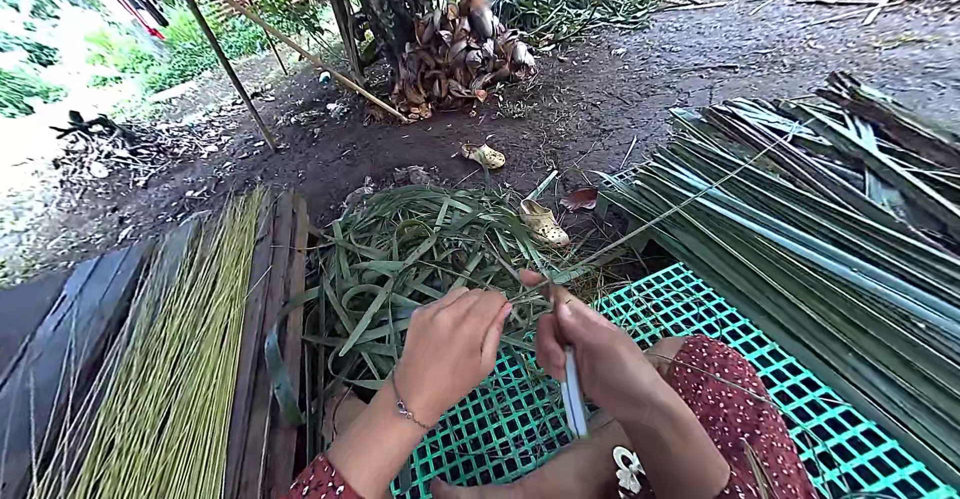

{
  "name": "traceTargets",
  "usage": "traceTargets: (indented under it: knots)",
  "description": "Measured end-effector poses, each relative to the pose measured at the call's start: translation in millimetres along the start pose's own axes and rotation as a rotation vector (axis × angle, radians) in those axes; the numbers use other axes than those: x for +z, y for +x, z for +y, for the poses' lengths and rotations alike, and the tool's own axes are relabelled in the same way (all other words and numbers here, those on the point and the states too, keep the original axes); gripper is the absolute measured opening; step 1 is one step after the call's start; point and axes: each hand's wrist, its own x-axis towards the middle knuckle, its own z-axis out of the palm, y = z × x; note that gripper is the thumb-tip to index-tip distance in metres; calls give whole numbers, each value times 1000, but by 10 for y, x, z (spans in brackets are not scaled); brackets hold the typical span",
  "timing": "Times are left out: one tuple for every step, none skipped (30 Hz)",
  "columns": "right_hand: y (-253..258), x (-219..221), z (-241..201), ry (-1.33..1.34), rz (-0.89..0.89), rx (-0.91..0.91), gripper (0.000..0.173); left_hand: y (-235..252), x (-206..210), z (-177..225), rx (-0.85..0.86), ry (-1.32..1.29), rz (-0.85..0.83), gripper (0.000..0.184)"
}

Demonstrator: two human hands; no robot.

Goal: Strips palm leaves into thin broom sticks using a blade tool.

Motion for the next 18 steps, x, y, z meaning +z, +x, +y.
traceTargets:
  knots:
    - [-15,55,10,64,-49,36,42,2,3,21,34,33,28,27]
    - [-30,109,18,126,-85,72,40,6,4,42,65,66,56,25]
    - [-38,154,25,182,-112,101,36,10,-4,62,91,94,79,24]
    - [-45,193,37,229,-122,102,35,15,-18,79,114,122,97,23]
    - [-53,230,46,262,-112,89,34,17,-35,91,131,141,109,23]
    - [-61,268,55,275,-85,59,38,16,-52,102,138,151,114,23]
    - [-63,300,63,264,-58,25,39,13,-68,109,138,153,115,24]
    - [-63,324,73,243,-28,-11,39,9,-82,110,134,144,112,25]
    - [-62,337,79,211,-8,-44,36,8,-94,112,126,131,107,27]
    - [-60,339,82,182,15,-72,36,7,-104,111,120,115,102,28]
    - [-57,325,76,156,43,-94,36,2,-118,102,115,104,97,29]
    - [-51,290,56,133,86,-115,37,-10,-143,86,111,99,90,30]
    - [-40,224,22,109,136,-135,37,-32,-174,61,107,96,86,31]
    - [-27,133,-26,84,181,-150,37,-62,-207,28,106,97,83,31]
    - [-11,28,-74,65,216,-164,39,-95,-243,-14,108,99,78,32]
    - [10,-74,-123,42,254,-176,40,-130,-280,-64,111,101,72,32]
    - [33,-177,-174,22,301,-190,42,-167,-323,-120,114,103,66,32]
    - [51,-291,-229,0,347,-202,42,-214,-377,-185,112,106,55,33]
